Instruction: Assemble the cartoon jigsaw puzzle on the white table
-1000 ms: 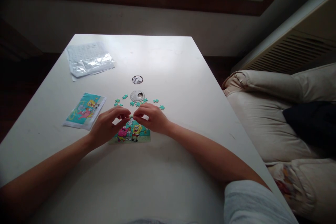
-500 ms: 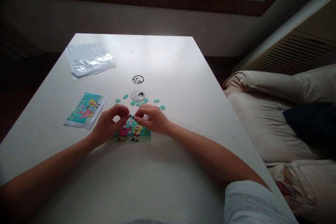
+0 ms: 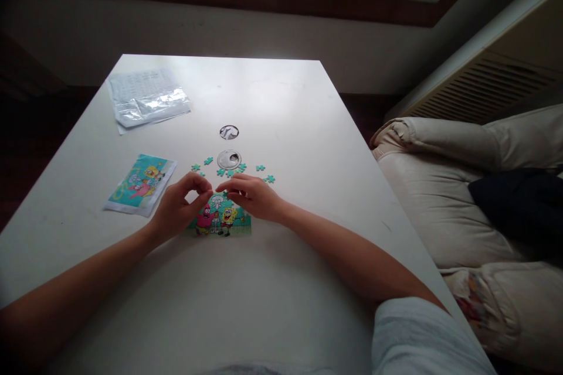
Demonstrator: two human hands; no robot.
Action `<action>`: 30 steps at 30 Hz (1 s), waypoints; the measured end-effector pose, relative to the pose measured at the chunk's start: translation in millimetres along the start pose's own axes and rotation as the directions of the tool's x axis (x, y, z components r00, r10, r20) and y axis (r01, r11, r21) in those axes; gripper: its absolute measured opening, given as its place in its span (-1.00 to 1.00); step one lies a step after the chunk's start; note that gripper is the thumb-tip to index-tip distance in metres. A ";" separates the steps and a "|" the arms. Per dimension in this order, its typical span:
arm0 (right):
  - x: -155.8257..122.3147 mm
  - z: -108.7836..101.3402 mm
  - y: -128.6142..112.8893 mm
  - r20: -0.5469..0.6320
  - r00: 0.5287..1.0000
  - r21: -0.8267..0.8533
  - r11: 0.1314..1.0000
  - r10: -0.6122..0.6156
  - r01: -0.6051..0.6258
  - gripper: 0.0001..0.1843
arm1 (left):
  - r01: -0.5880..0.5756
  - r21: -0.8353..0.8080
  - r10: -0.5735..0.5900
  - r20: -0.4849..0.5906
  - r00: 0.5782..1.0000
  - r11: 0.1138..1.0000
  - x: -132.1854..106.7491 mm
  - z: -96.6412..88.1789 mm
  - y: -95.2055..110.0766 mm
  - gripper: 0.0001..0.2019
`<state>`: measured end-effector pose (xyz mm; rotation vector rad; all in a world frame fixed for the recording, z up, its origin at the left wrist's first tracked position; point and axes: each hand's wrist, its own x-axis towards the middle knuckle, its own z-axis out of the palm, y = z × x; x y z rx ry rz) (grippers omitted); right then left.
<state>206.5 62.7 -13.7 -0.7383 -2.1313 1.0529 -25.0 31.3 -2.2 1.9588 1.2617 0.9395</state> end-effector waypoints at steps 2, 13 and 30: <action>-0.1 -1.6 4.2 -0.044 0.999 -0.024 0.999 0.031 -0.032 -0.79 | -0.037 0.109 0.026 0.104 0.994 0.993 -0.1 -2.3 3.0 -0.94; 0.2 -4.3 6.2 -0.122 0.966 -0.001 0.973 0.227 -0.229 -0.92 | -0.758 0.229 0.490 0.642 0.589 0.611 -22.9 11.0 35.8 -0.91; 1.8 -3.3 14.4 0.040 0.999 -0.274 0.961 -0.023 0.034 -0.96 | -0.783 0.301 0.502 0.631 0.591 0.544 -21.5 17.8 22.8 -0.90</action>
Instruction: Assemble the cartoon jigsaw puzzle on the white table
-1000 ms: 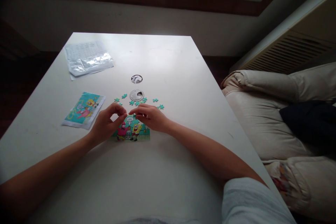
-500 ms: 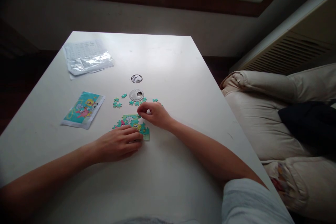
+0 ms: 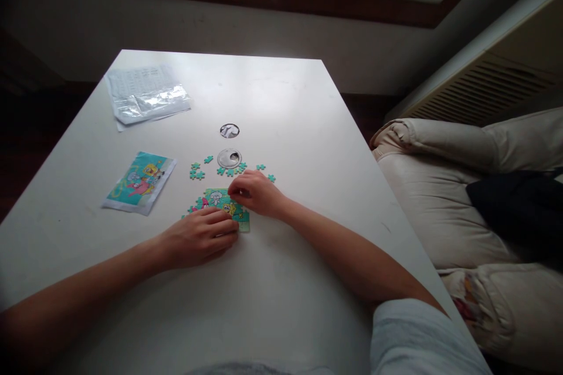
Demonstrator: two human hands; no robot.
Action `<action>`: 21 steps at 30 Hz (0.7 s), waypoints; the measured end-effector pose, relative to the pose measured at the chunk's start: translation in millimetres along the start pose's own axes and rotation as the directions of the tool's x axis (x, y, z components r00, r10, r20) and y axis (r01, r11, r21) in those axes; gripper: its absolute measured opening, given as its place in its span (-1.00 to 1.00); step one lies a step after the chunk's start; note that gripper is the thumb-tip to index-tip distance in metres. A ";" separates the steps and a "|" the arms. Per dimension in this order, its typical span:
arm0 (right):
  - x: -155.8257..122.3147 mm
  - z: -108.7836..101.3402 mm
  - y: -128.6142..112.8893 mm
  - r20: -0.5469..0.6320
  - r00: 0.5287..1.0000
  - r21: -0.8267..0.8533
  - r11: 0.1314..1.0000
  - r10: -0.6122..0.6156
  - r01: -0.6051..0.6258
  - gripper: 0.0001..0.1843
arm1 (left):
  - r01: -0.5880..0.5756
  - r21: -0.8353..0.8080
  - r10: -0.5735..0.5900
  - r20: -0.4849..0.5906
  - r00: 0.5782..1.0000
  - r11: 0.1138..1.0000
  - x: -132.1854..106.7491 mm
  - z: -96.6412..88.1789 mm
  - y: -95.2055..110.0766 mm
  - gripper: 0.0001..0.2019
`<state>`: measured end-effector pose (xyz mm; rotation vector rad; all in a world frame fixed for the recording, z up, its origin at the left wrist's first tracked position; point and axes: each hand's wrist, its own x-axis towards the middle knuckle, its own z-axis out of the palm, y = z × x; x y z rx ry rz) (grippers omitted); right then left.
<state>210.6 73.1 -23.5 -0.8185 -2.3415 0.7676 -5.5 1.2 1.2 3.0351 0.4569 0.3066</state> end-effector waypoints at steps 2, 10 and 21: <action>0.2 -0.2 0.5 -0.001 1.000 0.010 1.000 0.007 -0.007 -0.96 | -0.002 0.015 0.002 0.002 1.000 1.000 0.5 0.6 0.9 -0.90; 1.5 -2.2 -1.4 0.059 0.998 -0.020 1.000 0.004 -0.003 -0.96 | 0.003 0.033 -0.002 -0.025 1.000 0.999 1.3 1.1 2.6 -0.86; -0.5 -1.5 -4.4 0.070 0.997 -0.180 0.983 -0.010 0.022 -0.94 | 0.089 0.016 -0.089 0.012 0.996 0.996 2.5 -1.5 15.1 -0.87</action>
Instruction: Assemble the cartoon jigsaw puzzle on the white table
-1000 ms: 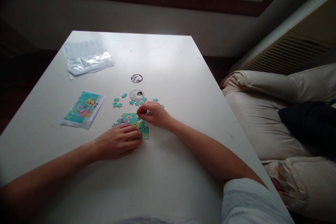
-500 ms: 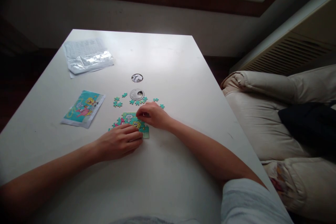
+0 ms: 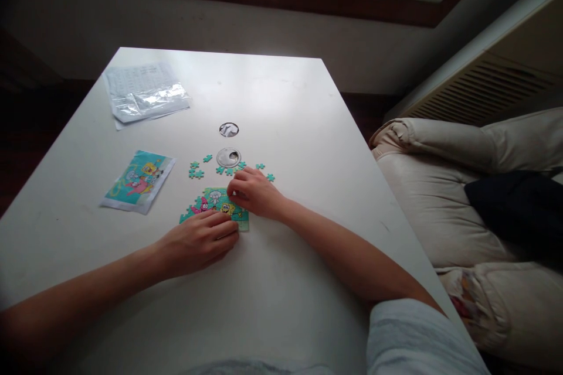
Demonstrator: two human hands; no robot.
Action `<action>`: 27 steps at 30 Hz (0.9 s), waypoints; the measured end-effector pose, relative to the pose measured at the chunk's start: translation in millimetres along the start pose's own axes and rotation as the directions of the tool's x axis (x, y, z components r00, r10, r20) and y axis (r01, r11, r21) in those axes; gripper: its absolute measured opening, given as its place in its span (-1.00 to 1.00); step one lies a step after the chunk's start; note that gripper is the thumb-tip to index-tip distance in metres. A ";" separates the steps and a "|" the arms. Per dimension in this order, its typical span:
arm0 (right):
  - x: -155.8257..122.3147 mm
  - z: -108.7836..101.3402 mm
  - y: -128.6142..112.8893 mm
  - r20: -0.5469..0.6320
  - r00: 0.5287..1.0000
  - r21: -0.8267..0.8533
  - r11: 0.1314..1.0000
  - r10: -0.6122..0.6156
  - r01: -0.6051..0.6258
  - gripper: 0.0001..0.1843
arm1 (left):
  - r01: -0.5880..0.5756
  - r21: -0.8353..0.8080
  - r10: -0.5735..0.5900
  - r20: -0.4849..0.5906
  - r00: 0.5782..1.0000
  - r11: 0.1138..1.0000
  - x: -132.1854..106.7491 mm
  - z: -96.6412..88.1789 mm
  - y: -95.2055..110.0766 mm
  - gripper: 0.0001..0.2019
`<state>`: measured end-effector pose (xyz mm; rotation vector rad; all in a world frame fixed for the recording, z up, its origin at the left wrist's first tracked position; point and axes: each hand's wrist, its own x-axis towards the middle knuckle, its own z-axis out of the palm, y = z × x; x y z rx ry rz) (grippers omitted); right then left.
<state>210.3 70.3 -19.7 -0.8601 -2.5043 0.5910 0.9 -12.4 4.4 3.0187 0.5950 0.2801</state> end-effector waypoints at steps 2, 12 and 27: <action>-0.2 -1.3 -2.2 0.002 1.000 -0.023 0.999 0.025 -0.025 -0.97 | -0.002 -0.013 0.002 0.006 1.000 1.000 0.3 -1.1 -0.6 -0.87; 0.5 -1.2 2.9 -0.048 0.999 -0.014 1.000 0.022 -0.023 -0.91 | 0.001 -0.030 0.000 0.033 0.999 1.000 0.0 -2.7 -2.4 -0.89; -2.6 -10.0 -6.7 0.011 0.971 0.044 0.970 -0.240 0.240 -0.82 | -0.001 -0.112 0.007 0.061 0.998 0.994 -3.3 -6.5 -6.0 -0.95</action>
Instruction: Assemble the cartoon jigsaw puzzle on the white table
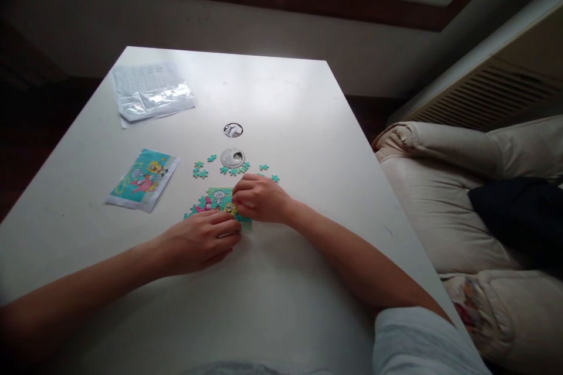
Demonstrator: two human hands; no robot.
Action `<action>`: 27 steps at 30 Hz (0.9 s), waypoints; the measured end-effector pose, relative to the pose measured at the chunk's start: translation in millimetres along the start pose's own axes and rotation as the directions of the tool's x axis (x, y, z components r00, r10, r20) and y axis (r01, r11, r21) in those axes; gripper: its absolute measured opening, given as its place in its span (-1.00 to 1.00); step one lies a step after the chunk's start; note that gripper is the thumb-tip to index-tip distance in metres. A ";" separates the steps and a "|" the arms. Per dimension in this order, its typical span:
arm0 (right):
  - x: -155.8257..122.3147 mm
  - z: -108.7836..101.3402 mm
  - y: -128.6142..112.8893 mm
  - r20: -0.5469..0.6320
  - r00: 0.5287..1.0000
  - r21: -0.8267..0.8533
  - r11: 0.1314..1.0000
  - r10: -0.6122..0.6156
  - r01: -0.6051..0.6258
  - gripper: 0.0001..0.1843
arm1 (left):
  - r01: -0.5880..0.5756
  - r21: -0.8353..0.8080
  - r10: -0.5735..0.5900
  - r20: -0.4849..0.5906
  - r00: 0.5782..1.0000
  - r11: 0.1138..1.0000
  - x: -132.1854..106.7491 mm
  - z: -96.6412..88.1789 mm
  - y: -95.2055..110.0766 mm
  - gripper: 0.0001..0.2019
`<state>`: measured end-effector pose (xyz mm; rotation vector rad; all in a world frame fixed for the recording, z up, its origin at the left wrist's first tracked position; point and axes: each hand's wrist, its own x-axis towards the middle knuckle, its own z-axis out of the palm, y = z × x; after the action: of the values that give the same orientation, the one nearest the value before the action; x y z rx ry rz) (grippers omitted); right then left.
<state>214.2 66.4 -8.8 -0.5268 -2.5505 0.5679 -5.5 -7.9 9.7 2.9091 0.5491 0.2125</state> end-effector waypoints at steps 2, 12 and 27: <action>1.3 -2.5 -1.5 0.060 0.998 -0.063 0.998 -0.010 0.014 -0.82 | 0.009 -0.025 -0.009 0.010 1.000 1.000 -0.6 -2.6 0.1 -0.97; 1.6 -2.1 -6.1 0.125 0.992 -0.204 0.978 -0.012 0.038 -0.81 | 0.039 -0.224 -0.040 -0.001 0.999 0.974 -1.7 -8.9 -10.6 -0.89; -7.6 3.5 36.5 -0.340 0.885 -0.176 0.903 0.319 -0.393 -0.81 | 0.071 -0.053 -0.082 -0.253 0.964 0.996 -3.1 10.6 -17.5 -0.84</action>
<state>228.0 92.5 -31.7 -1.1024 -2.2443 0.2672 -12.6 5.5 -4.3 2.8286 0.6855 0.5867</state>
